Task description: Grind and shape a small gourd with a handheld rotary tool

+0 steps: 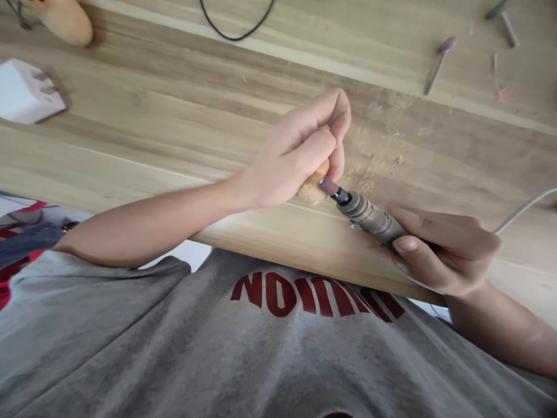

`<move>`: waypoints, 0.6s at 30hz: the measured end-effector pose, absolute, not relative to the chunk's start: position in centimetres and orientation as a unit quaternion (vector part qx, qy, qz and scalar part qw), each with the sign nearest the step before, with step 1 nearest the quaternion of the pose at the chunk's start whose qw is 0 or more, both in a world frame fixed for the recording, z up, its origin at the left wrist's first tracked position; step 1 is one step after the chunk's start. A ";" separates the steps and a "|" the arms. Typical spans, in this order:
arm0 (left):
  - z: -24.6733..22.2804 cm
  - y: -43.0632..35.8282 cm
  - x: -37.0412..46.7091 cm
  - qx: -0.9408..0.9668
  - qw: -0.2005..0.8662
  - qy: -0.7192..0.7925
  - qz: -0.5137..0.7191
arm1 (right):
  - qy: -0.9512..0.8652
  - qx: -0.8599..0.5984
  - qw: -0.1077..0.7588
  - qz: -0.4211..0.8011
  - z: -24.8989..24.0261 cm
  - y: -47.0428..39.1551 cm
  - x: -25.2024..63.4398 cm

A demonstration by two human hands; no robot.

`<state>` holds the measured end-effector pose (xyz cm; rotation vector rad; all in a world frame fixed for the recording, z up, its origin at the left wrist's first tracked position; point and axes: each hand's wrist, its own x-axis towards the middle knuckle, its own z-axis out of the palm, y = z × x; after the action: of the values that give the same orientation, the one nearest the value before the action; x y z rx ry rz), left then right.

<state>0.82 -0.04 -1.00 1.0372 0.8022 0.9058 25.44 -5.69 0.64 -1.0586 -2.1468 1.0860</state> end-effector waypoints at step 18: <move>-1.1 0.1 1.0 0.458 0.701 0.354 0.417 | -0.794 -0.369 0.270 0.400 0.5 -5.6 25.4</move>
<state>1.00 0.09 -1.06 1.0196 0.7874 0.9288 25.40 -5.60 0.54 -0.9948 -2.1410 1.0779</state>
